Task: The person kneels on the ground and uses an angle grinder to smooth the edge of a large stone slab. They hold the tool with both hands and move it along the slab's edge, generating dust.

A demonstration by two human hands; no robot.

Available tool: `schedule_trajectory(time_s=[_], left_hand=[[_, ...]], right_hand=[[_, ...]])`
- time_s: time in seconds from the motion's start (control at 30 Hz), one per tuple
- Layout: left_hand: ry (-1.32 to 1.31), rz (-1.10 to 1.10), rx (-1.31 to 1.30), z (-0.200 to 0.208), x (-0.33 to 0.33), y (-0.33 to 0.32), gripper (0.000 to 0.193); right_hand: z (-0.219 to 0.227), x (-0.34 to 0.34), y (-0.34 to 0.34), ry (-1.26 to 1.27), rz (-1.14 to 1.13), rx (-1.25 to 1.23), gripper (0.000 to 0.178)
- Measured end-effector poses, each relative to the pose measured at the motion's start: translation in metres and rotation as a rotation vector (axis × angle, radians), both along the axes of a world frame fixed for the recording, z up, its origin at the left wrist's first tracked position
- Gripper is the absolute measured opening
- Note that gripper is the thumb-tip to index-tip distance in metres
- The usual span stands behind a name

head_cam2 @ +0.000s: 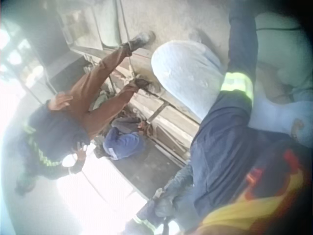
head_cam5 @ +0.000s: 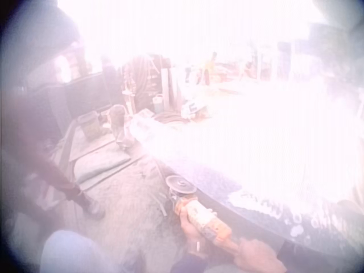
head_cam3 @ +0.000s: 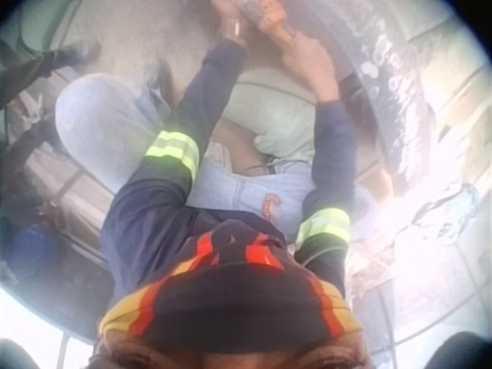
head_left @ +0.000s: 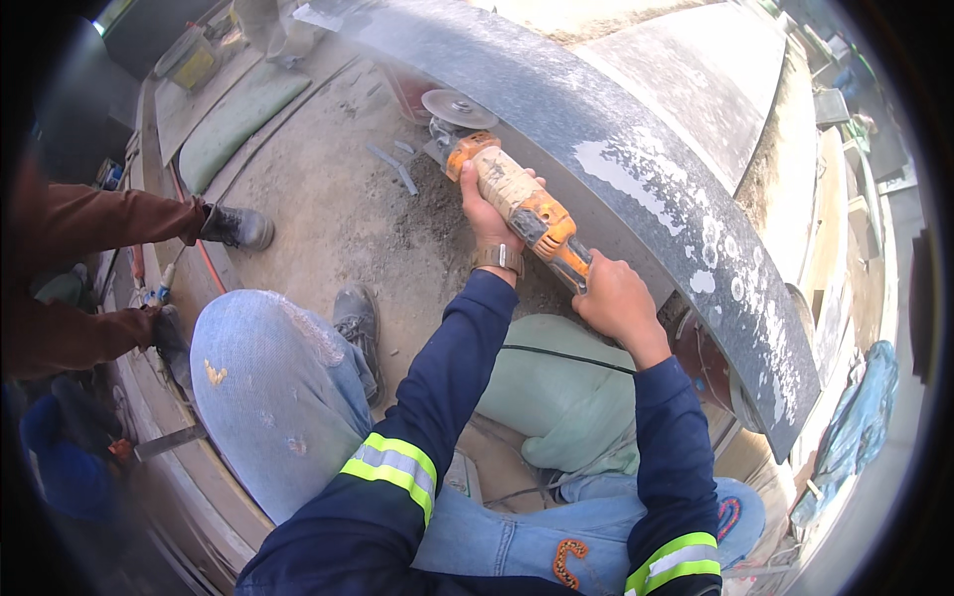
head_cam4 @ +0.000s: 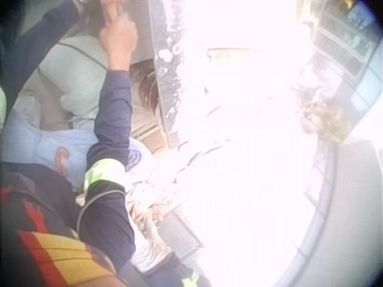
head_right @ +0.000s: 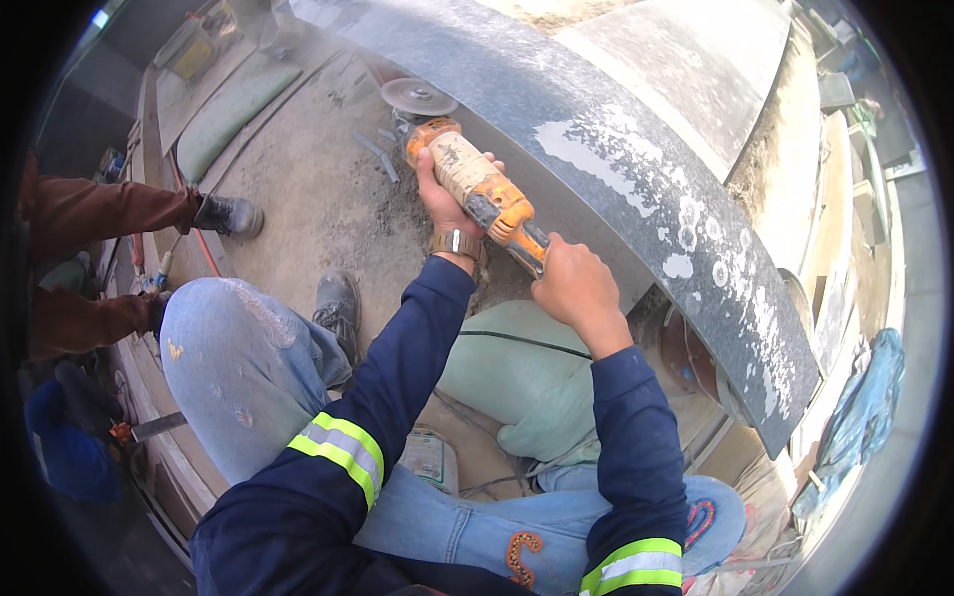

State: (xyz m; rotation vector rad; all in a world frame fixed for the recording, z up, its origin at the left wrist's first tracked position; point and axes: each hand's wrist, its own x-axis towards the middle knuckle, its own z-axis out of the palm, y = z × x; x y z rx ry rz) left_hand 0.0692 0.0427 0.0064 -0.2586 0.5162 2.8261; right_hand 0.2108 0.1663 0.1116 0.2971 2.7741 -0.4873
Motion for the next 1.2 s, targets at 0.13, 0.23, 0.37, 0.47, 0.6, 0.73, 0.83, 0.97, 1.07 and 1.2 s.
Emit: schedule_trajectory(time_s=[0.13,0.23,0.37,0.47,0.6,0.73,0.83,0.97,1.07,1.2], left_hand=[[-0.009,-0.008,0.012,-0.003,-0.003,-0.001,0.07],[-0.007,-0.021,0.044,-0.003,-0.006,-0.001,0.069],[-0.021,-0.02,0.051,-0.003,-0.009,-0.002,0.07],[-0.019,-0.016,0.048,-0.004,-0.012,-0.003,0.07],[-0.002,-0.015,0.048,-0.006,-0.016,-0.003,0.069],[-0.004,-0.006,0.036,-0.006,-0.019,-0.003,0.069],[-0.001,-0.003,0.044,-0.007,-0.022,-0.004,0.069],[0.003,-0.004,0.039,-0.007,-0.027,-0.005,0.069],[-0.001,0.003,0.017,-0.008,-0.029,-0.005,0.07],[-0.005,-0.008,0.042,-0.01,-0.033,-0.005,0.068]], right_hand=[[-0.002,-0.002,-0.001,0.026,-0.004,0.004,0.038],[0.0,-0.005,-0.004,0.006,-0.014,0.009,0.039],[-0.004,-0.007,-0.004,0.027,-0.007,0.003,0.041],[-0.004,-0.009,-0.005,0.046,-0.005,0.007,0.041],[-0.003,-0.012,-0.008,0.05,-0.012,0.014,0.041],[-0.004,-0.015,-0.007,0.053,-0.003,0.025,0.042],[-0.004,-0.019,-0.009,0.047,-0.004,0.018,0.042],[-0.004,-0.022,-0.01,0.052,-0.008,0.022,0.041],[-0.005,-0.024,-0.011,0.051,-0.011,0.023,0.041],[-0.007,-0.027,-0.011,0.05,-0.012,0.024,0.04]])
